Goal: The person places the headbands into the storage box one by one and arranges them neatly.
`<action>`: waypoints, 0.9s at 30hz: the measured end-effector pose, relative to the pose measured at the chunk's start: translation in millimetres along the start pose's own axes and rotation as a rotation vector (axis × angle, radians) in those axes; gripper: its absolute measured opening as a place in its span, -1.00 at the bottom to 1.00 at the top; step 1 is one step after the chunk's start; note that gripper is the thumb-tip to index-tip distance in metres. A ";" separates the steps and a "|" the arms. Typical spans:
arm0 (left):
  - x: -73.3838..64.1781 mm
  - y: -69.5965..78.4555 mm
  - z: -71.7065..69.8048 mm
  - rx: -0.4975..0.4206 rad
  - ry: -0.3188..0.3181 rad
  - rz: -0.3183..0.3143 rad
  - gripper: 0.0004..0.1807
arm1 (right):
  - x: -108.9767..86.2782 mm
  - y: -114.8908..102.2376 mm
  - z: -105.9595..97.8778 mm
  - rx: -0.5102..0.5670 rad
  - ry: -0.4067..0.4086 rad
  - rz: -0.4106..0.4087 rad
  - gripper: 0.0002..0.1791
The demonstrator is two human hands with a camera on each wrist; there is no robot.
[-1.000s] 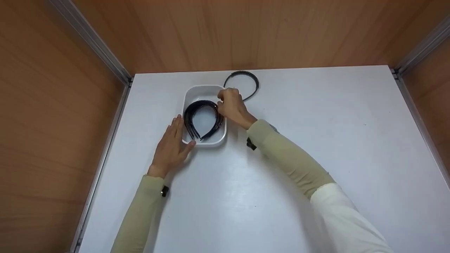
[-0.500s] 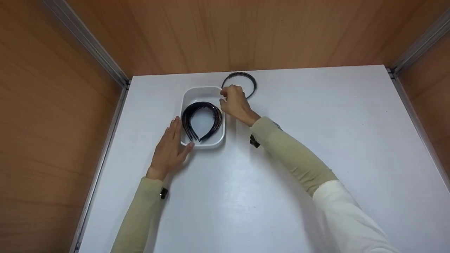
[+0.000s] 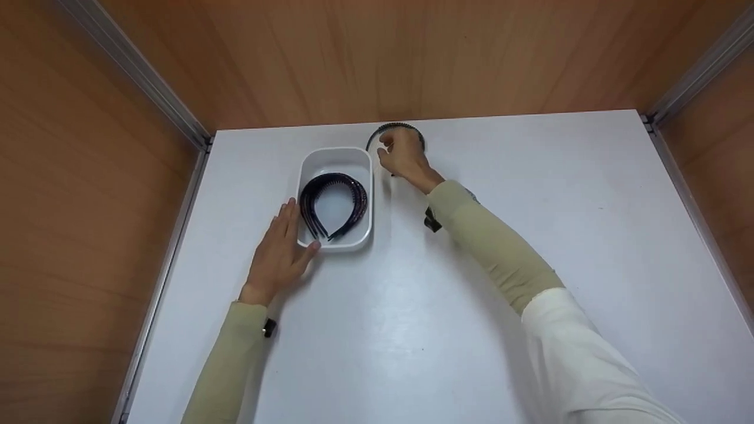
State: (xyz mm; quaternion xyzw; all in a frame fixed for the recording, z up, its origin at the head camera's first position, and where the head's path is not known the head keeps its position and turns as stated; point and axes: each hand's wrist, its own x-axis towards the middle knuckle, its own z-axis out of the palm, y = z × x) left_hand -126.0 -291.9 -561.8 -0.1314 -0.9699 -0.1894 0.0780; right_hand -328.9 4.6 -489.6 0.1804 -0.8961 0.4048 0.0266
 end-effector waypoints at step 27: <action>-7.9 -1.9 -4.2 0.000 0.023 0.019 -0.01 | 20.6 63.9 -3.6 0.013 0.061 0.191 -0.68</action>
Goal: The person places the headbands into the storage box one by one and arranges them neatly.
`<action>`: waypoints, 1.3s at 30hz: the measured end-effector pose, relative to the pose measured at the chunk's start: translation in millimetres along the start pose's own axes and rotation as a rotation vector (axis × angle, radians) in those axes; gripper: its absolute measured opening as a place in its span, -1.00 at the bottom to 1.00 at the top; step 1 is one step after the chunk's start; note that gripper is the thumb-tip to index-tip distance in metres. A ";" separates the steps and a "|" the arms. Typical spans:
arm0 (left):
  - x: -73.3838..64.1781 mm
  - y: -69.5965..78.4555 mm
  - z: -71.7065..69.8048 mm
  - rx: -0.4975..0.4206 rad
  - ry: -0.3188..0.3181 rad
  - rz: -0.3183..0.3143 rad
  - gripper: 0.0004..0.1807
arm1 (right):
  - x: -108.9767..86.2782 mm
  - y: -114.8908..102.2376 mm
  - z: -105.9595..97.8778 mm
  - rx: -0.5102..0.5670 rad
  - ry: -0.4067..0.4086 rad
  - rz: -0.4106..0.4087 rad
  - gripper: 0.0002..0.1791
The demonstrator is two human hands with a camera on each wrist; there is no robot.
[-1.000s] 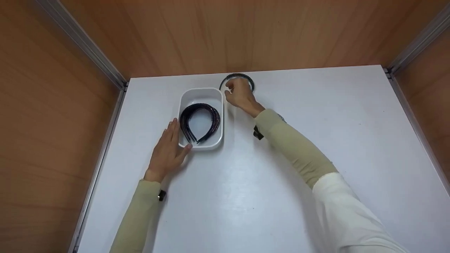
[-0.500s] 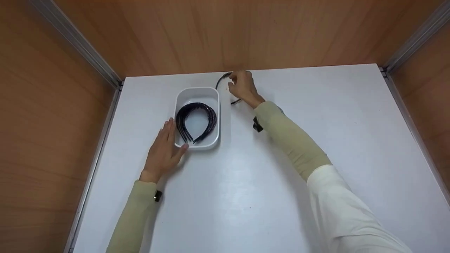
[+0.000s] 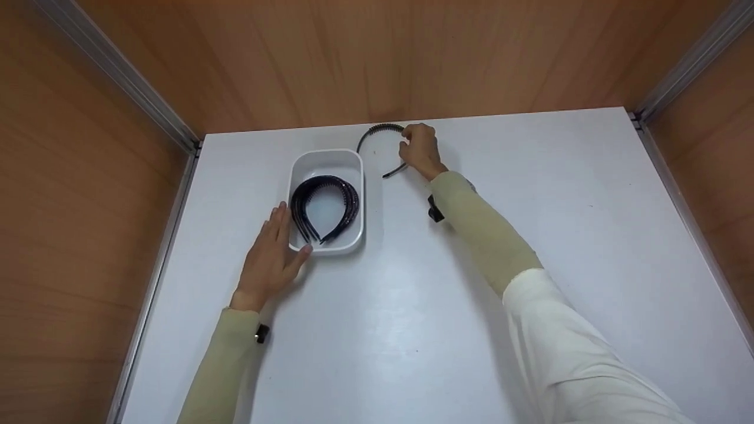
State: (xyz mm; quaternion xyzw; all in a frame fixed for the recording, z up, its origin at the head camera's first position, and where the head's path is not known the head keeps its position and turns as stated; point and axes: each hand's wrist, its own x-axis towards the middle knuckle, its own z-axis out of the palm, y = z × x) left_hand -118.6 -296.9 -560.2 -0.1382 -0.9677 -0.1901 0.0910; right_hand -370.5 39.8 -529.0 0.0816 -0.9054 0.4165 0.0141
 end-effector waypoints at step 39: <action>-3.4 3.9 -1.1 -0.017 0.005 -0.026 0.01 | -4.8 21.2 -8.6 0.097 0.057 0.312 -0.70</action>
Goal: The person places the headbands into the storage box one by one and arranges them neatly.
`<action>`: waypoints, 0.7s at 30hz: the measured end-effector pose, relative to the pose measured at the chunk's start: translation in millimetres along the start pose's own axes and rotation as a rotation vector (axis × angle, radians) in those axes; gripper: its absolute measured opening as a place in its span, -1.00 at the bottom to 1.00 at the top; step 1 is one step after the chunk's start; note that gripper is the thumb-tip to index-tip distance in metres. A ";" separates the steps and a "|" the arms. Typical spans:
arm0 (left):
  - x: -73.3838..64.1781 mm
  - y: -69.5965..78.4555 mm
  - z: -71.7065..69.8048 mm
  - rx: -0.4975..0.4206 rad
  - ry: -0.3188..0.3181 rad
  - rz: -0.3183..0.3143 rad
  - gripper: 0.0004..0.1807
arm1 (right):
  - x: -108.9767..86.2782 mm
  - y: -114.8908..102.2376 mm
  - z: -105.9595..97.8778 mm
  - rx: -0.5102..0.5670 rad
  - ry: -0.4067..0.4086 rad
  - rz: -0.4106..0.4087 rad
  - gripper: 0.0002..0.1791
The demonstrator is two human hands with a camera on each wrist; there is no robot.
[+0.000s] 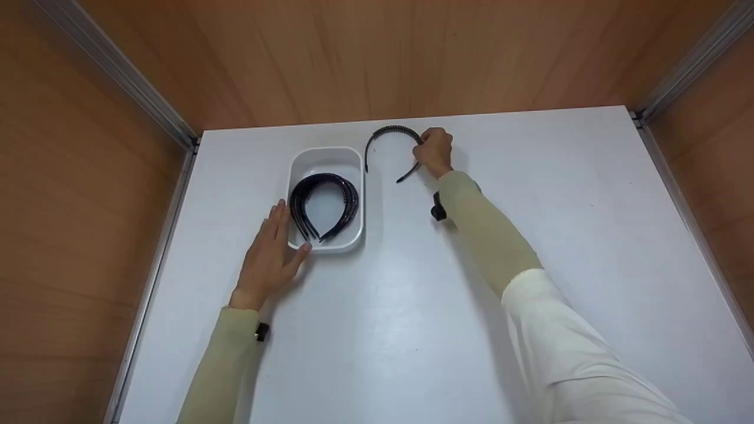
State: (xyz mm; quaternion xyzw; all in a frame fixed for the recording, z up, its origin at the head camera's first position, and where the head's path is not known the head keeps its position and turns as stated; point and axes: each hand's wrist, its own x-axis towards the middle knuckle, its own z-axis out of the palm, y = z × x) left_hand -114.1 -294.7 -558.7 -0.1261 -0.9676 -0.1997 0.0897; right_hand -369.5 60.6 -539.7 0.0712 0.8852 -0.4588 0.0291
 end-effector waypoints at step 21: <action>4.9 1.8 0.3 -0.005 -0.033 -0.008 0.02 | 1.1 5.1 -29.2 0.003 -0.051 0.092 -0.66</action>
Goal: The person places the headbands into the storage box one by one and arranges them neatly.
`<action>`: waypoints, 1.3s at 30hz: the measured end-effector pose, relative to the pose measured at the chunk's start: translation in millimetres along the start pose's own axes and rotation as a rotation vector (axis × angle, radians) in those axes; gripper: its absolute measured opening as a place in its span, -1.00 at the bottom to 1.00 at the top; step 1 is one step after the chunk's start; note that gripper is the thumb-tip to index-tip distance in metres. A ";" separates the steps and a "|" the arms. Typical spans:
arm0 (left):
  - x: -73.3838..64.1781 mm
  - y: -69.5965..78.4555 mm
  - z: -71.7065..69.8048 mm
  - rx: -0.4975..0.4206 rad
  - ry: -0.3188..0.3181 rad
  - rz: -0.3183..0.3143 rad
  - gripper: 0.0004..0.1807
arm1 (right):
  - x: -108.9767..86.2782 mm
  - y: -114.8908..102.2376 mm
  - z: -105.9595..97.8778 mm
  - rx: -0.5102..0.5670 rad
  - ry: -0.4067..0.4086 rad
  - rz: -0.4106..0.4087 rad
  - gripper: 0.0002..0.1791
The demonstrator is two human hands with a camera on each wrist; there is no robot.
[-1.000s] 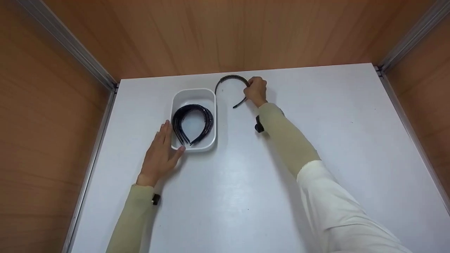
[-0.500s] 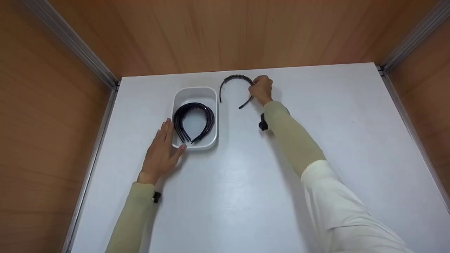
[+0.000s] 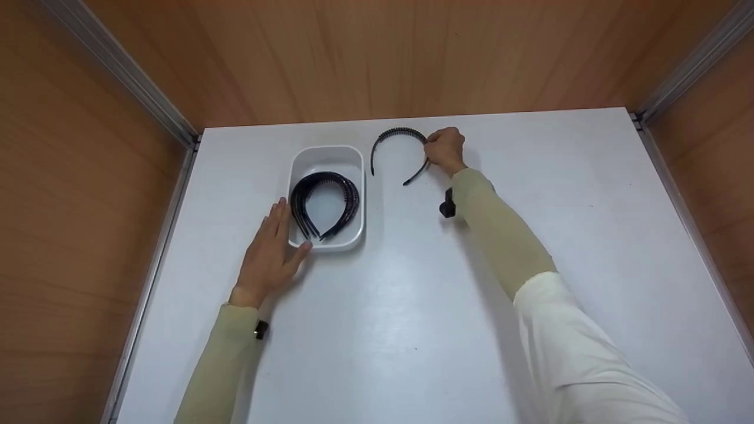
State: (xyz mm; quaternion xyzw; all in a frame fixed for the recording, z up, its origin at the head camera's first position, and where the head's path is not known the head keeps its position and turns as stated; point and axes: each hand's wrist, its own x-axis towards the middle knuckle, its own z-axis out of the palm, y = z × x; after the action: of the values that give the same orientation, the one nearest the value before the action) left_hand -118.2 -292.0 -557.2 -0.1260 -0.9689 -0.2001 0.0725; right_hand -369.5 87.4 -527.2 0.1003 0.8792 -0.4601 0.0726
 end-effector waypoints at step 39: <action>-1.1 -3.8 1.4 0.024 0.014 -0.003 0.01 | -23.6 -18.4 -34.0 0.168 -0.132 0.021 -0.64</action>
State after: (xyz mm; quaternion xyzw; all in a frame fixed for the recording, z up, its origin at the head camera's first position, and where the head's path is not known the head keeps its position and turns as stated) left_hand -118.4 -295.0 -560.0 -0.1222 -0.9709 -0.1895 0.0804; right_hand -352.3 102.6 -488.2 0.0847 0.8299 -0.5368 0.1266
